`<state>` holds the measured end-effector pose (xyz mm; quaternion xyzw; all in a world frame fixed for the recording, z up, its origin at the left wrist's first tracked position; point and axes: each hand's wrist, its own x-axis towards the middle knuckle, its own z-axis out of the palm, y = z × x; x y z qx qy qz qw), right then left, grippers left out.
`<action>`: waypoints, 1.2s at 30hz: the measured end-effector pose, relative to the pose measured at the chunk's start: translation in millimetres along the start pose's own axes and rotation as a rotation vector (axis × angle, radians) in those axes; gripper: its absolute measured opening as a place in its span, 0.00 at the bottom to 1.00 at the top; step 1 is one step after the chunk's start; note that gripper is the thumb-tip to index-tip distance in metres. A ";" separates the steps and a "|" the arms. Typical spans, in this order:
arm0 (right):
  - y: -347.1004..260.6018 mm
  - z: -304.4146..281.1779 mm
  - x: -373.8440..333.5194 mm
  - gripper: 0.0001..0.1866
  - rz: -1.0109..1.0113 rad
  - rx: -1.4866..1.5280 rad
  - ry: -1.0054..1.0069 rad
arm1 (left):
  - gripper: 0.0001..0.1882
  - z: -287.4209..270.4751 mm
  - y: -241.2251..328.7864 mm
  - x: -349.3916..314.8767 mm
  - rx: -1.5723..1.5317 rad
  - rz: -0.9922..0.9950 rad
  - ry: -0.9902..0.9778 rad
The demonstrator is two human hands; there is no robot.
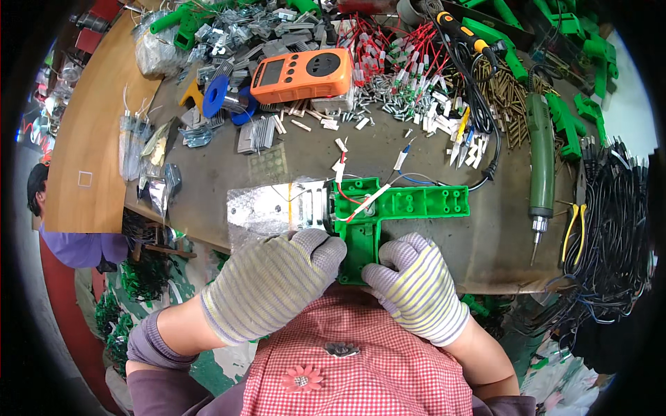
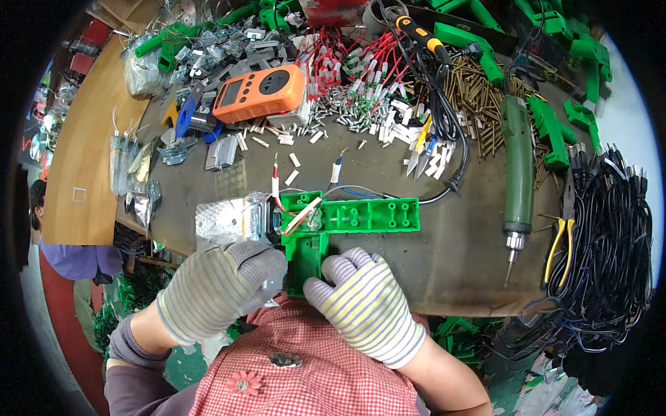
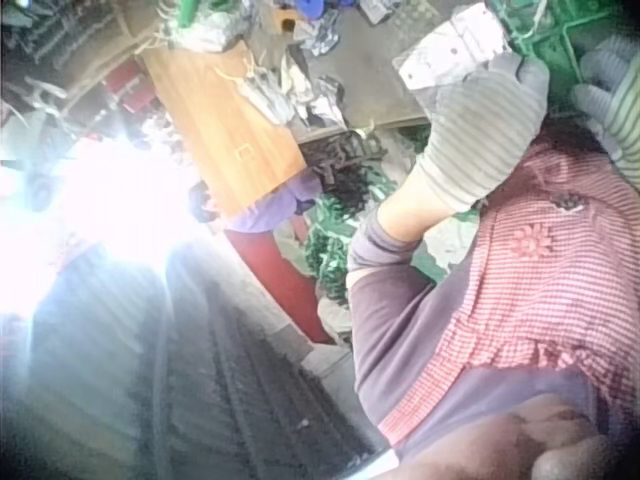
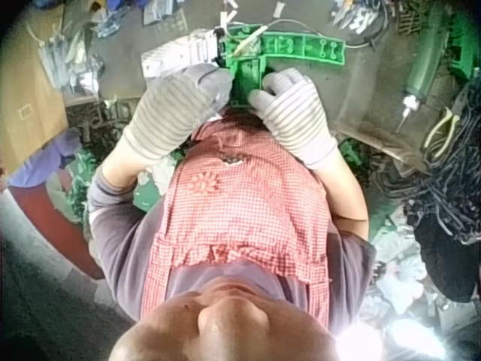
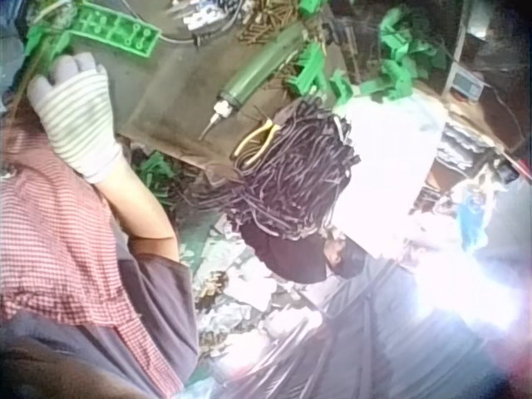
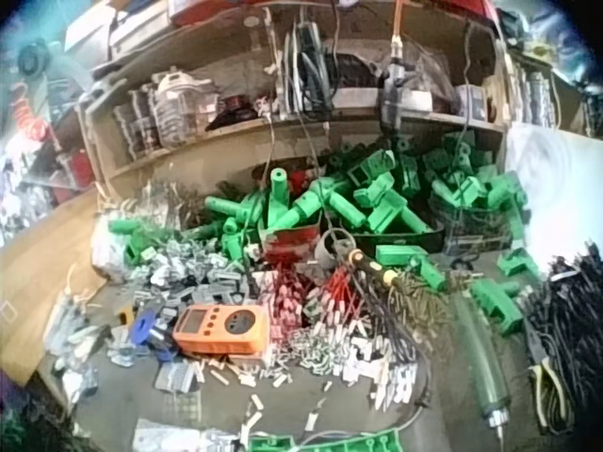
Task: The person solders wires inside a green plastic casing using a soldering iron and fits components into place. Afterward, the person unwraps an ice cream bar and reaches for parts on the workbench.
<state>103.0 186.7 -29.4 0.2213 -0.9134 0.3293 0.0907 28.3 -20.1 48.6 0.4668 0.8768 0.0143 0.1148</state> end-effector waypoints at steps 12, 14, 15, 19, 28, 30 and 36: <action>0.6 2.9 -0.4 0.07 -0.005 -0.004 0.028 | 0.18 -4.3 4.5 5.0 0.071 0.035 -0.002; 1.2 2.5 0.4 0.08 -0.006 -0.020 0.011 | 0.19 -5.3 12.2 4.4 0.064 -0.049 -0.027; 2.0 2.8 0.5 0.08 -0.005 -0.017 0.011 | 0.20 -5.7 14.9 4.5 0.056 -0.132 -0.049; 2.7 4.4 0.3 0.08 -0.011 -0.021 0.020 | 0.22 -4.0 14.8 4.3 0.013 -0.156 -0.063; -4.9 8.4 1.9 0.08 0.047 -0.060 0.049 | 0.23 -4.6 19.7 0.7 0.038 -0.120 0.033; -4.3 9.9 2.4 0.08 0.047 -0.064 0.050 | 0.22 -7.8 22.9 5.1 0.130 -0.086 0.015; -2.8 10.7 2.3 0.08 0.040 -0.041 0.086 | 0.18 -18.5 -0.4 12.8 0.083 0.177 -0.200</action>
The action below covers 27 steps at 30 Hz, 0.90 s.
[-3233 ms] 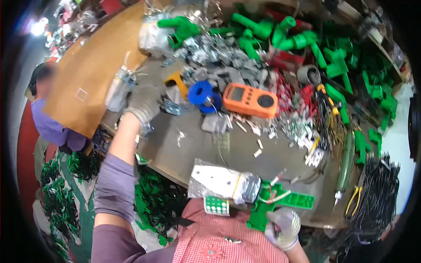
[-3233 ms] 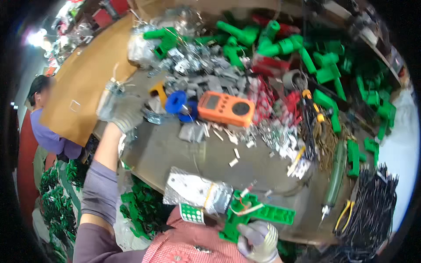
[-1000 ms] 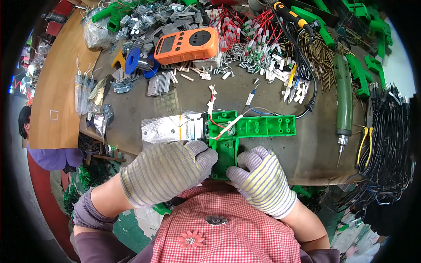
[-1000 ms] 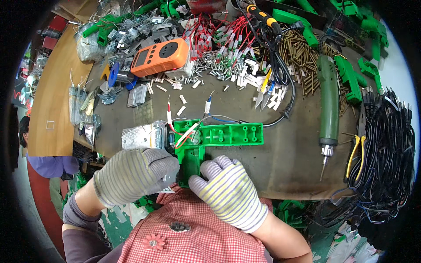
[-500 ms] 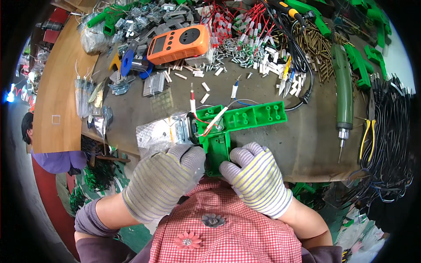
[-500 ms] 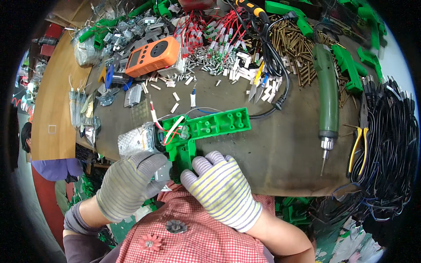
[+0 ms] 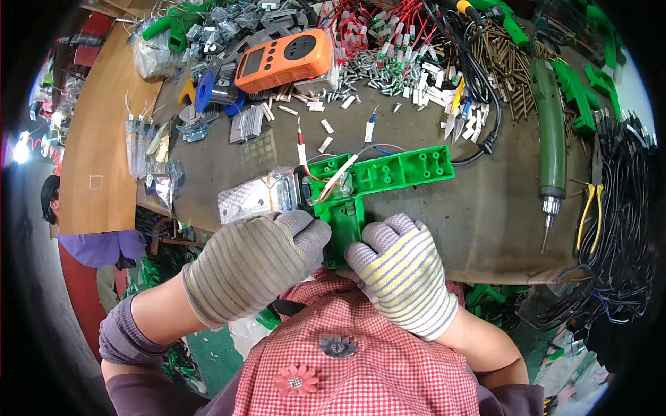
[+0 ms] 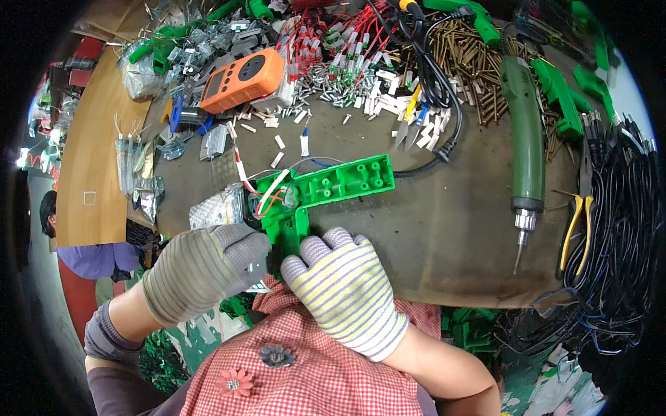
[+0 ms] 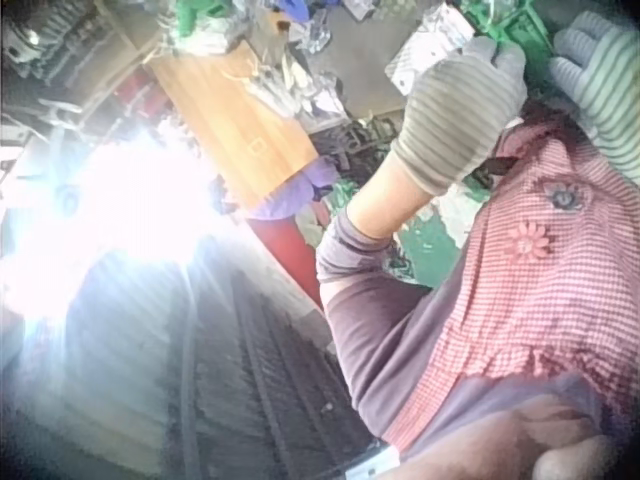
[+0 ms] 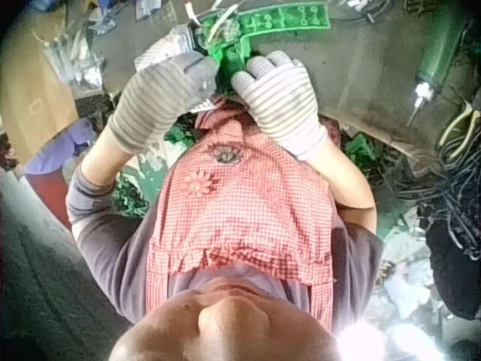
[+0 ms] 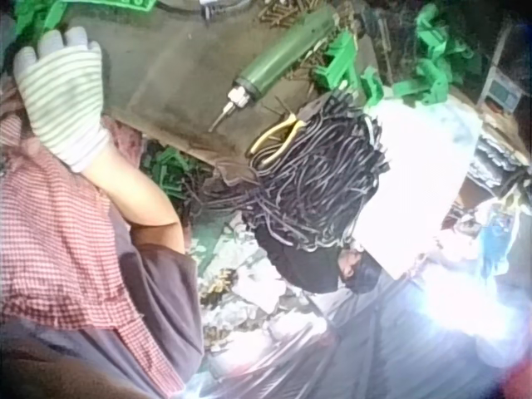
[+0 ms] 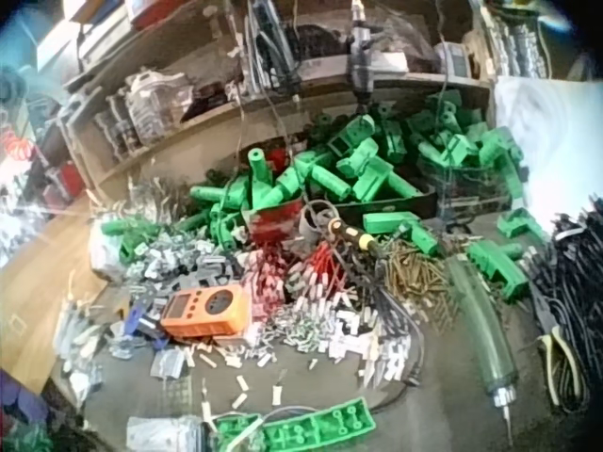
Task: The person solders wires inside a green plastic casing using a soldering iron and fits components into place. Afterward, the person unwraps an ice cream bar and reaches for parts on the workbench.
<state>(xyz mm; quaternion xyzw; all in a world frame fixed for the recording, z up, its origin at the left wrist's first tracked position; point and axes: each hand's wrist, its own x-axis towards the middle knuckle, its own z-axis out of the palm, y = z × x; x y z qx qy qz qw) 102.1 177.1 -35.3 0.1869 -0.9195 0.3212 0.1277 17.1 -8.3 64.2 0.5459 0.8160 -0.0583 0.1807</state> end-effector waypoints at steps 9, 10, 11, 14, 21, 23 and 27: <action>0.0 -0.5 0.0 0.07 0.008 0.012 -0.020 | 0.19 4.8 -6.5 -0.1 -0.214 -0.103 0.102; -0.6 -0.4 0.1 0.07 0.009 0.014 -0.022 | 0.19 5.7 -2.2 -0.3 -0.217 -0.104 0.101; -1.1 -0.1 0.2 0.07 0.010 0.005 -0.025 | 0.19 7.1 2.5 -0.5 -0.169 -0.141 0.133; -0.7 0.7 1.4 0.07 0.010 -0.003 -0.039 | 0.20 6.7 13.6 -1.3 -0.111 -0.234 0.117; 2.7 1.1 2.9 0.08 -0.009 0.007 -0.016 | 0.19 2.4 13.9 -0.1 -0.049 -0.225 0.095; 3.1 1.0 2.0 0.09 -0.015 0.020 -0.009 | 0.19 3.3 13.9 0.5 -0.094 -0.258 0.044; 1.7 -2.3 0.7 0.09 0.009 0.030 -0.028 | 0.20 7.9 9.3 -2.4 -0.054 -0.169 0.133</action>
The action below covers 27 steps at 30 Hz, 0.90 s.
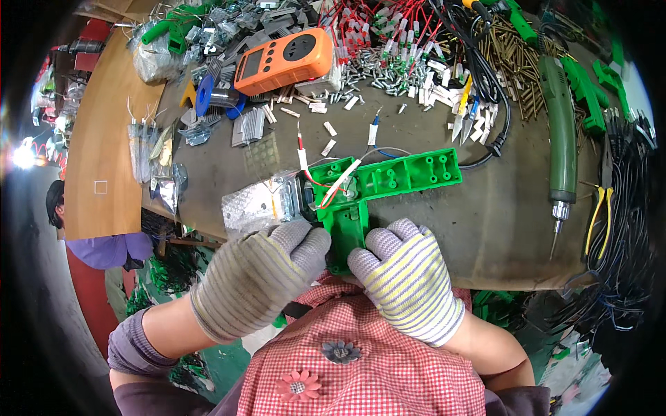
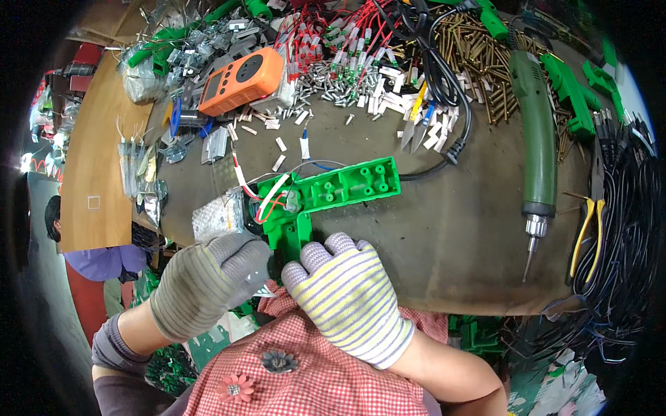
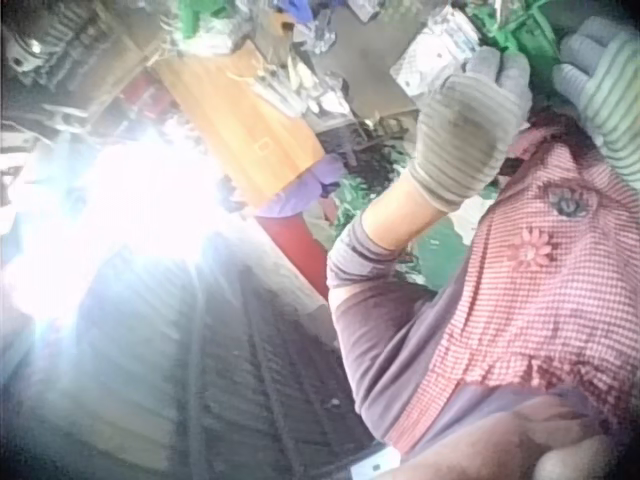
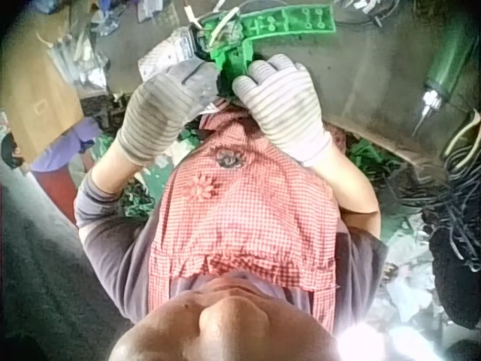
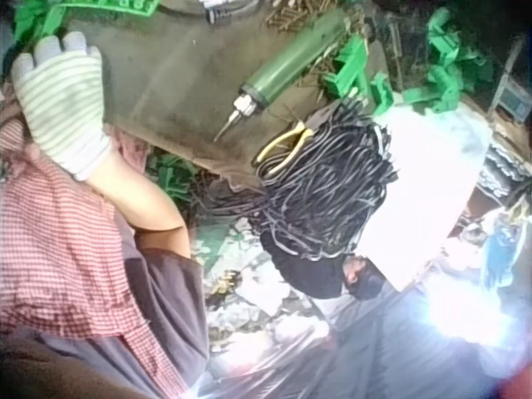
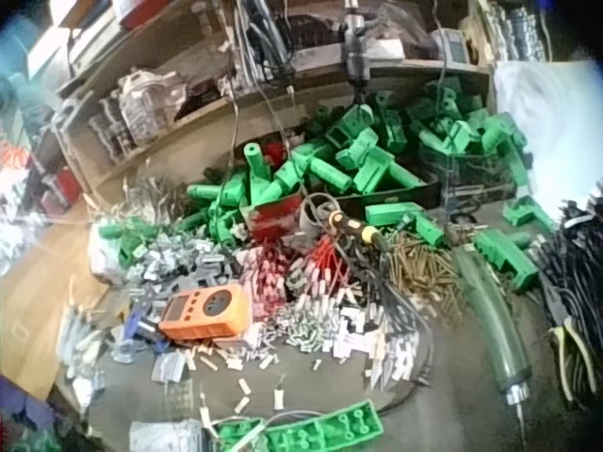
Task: The person solders wires inside a green plastic casing using a soldering iron and fits components into place. Afterward, the person unwraps an ice cream bar and reaches for parts on the workbench.
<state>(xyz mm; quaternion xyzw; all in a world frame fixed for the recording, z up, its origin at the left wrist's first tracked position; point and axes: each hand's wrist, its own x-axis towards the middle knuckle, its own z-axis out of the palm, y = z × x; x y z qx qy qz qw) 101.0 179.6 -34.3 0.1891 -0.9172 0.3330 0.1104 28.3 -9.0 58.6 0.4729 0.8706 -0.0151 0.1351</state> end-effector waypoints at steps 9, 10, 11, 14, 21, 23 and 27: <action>1.4 0.9 0.9 0.10 -0.010 0.045 -0.014 | 0.18 -5.4 -9.4 5.1 0.007 0.135 -0.097; 1.0 -0.1 1.7 0.10 -0.005 0.029 -0.027 | 0.19 -4.3 -6.1 4.0 0.004 0.060 -0.130; 0.8 -0.9 2.5 0.10 0.000 0.012 -0.040 | 0.19 -3.8 -3.8 3.2 0.002 0.054 -0.133; 1.9 -0.6 3.4 0.09 0.002 0.014 -0.041 | 0.21 -2.9 3.4 3.3 -0.014 0.029 -0.003; -0.4 -1.5 3.1 0.08 0.001 0.003 -0.005 | 0.23 -1.6 5.9 3.1 0.023 -0.034 0.019; -1.4 -8.0 6.7 0.10 -0.001 -0.002 -0.056 | 0.24 3.5 -0.2 3.0 0.007 -0.014 0.032; -7.9 -16.1 14.6 0.26 0.037 0.188 0.125 | 0.39 7.8 -0.3 -4.8 -0.129 -0.127 0.055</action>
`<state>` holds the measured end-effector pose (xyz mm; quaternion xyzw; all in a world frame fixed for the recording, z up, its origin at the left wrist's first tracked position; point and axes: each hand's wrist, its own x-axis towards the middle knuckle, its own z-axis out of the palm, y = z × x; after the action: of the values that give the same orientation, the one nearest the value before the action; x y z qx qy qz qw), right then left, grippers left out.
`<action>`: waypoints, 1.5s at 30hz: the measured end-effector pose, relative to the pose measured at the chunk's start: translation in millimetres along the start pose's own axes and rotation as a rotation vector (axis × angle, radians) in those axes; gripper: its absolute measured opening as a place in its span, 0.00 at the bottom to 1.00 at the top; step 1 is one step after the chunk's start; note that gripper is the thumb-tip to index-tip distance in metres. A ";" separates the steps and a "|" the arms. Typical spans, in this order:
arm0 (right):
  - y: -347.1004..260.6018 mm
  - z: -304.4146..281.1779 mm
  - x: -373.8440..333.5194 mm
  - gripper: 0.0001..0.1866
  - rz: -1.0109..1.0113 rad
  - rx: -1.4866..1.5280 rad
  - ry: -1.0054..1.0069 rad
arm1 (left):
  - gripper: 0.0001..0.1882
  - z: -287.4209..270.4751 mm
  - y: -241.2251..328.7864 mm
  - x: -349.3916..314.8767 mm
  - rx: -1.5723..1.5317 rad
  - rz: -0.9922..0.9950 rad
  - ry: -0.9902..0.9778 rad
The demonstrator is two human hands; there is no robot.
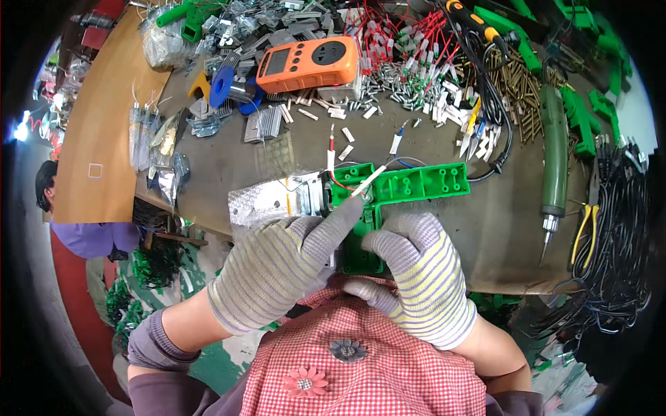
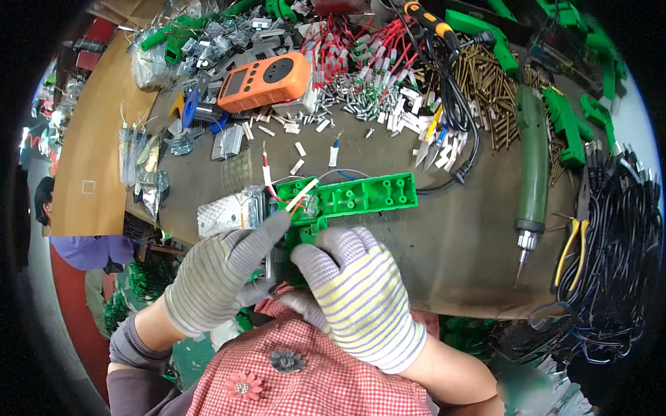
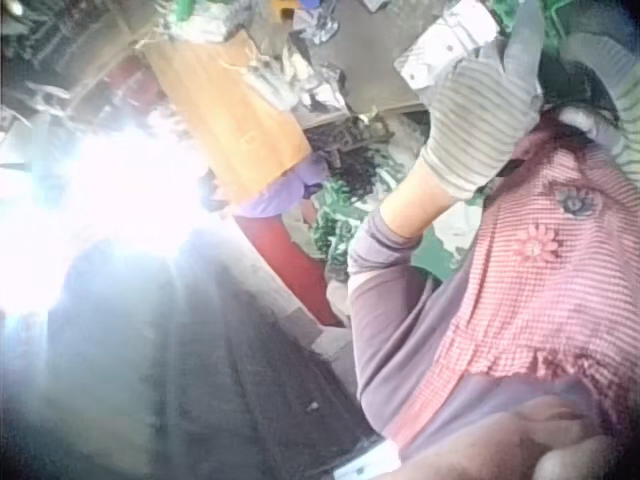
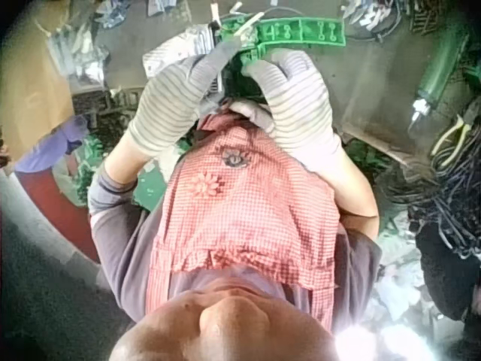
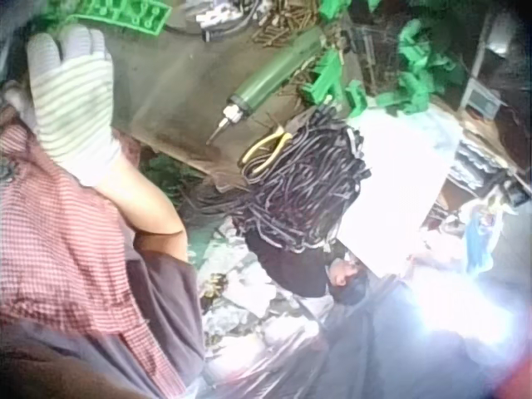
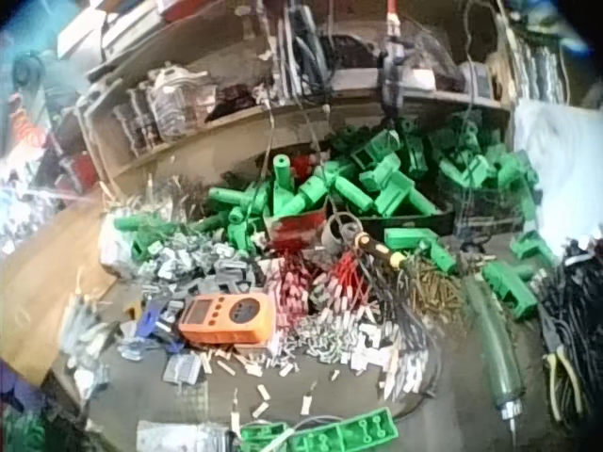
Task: The person solders wires inside a green plastic casing using a soldering iron and fits components into place. Afterward, the person unwraps an ice cream bar and reaches for parts on the workbench.
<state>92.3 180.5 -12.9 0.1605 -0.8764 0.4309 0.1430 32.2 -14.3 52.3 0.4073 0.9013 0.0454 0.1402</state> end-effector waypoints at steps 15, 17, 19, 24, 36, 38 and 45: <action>-49.3 -0.9 50.8 0.28 0.169 -0.281 -0.437 | 0.45 21.6 -89.0 1.6 -0.280 0.067 0.577; -52.5 2.6 58.6 0.29 0.184 -0.298 -0.500 | 0.32 41.3 -94.9 12.7 -0.255 0.117 0.492; -58.3 2.9 64.9 0.30 0.267 -0.317 -0.572 | 0.27 53.0 -94.5 16.2 -0.326 0.101 0.506; -70.8 6.9 58.2 0.28 0.453 -0.329 -0.580 | 0.19 65.4 -94.6 23.3 -0.274 0.120 0.568; -79.3 9.1 35.0 0.27 0.721 -0.307 -0.347 | 0.19 73.4 -91.8 37.6 -0.594 0.052 0.470; -81.3 7.0 35.6 0.28 0.654 -0.339 -0.429 | 0.20 67.7 -95.7 27.2 -0.538 0.047 0.433; -67.1 14.4 14.7 0.27 0.457 -0.288 -0.314 | 0.20 65.0 -92.1 22.7 -0.603 0.028 0.421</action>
<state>104.5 127.9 31.9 0.0018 -0.9532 0.2931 -0.0737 -29.6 -60.6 -32.8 0.3415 0.8510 0.3936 0.0647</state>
